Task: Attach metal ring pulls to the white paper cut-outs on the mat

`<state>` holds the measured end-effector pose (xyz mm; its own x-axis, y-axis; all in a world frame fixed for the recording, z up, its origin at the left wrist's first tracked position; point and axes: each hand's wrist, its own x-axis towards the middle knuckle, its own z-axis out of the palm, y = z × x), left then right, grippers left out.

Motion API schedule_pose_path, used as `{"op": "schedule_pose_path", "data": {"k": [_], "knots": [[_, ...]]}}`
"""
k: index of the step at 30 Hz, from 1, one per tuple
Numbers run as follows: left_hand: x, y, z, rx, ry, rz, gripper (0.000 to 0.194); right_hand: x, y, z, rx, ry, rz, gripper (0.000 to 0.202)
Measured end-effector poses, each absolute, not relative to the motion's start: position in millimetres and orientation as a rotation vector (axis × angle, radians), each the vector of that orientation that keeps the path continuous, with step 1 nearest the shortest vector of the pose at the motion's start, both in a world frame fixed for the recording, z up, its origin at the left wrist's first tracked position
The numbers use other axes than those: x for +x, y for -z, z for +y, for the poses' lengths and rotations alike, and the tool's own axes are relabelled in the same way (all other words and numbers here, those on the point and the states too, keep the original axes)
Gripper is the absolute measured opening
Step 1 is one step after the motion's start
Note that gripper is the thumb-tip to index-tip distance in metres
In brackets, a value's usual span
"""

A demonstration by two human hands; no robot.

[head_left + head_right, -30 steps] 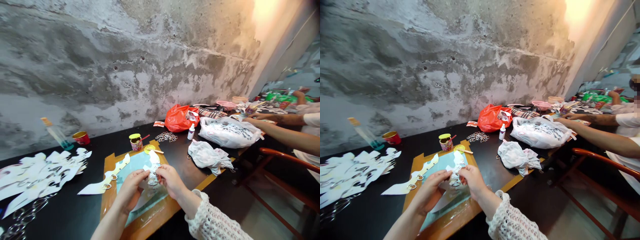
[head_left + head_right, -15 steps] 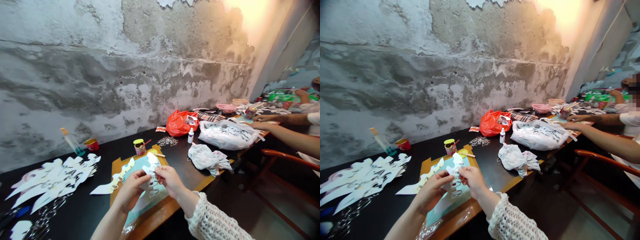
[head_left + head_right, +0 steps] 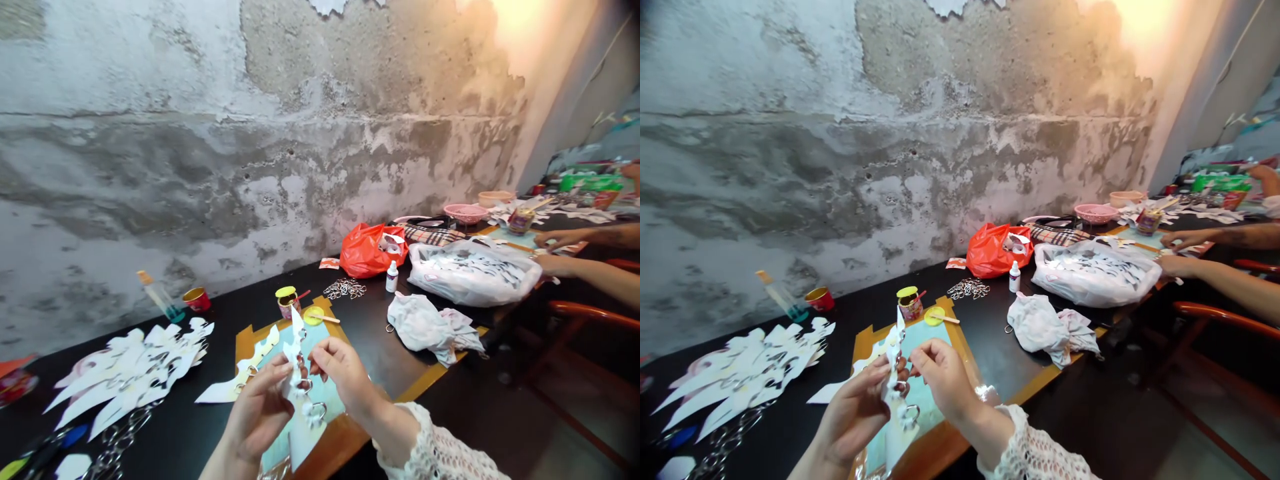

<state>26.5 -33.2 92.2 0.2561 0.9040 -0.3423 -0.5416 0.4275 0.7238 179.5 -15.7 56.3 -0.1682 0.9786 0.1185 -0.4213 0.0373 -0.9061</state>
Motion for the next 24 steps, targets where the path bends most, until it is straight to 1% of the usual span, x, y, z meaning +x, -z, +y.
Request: {"op": "schedule_pose_path", "data": {"k": [4, 8, 13, 20, 24], "knots": [[27.1, -96.7, -22.4, 0.462, -1.034, 0.857, 0.034, 182.2, -67.3, -4.8, -0.722, -1.445, -1.116, 0.032], [28.9, -97.8, -9.7, 0.429, -1.082, 0.869, 0.036, 182.2, -72.6, 8.0, -0.671, -1.531, -1.183, 0.024], [33.8, -98.0, 0.2, 0.438, -1.167, 0.924, 0.031, 176.6, -64.7, 22.2, -0.794, -1.528, -1.156, 0.022], [42.3, -98.1, 4.3, 0.478, -1.221, 0.957, 0.042, 172.0, -50.4, 32.7, -0.839, -1.543, -1.107, 0.021], [43.0, -97.6, 5.6, 0.453, -1.248, 0.974, 0.037, 171.4, -47.7, 33.1, -0.808, -1.536, -1.085, 0.02]]}}
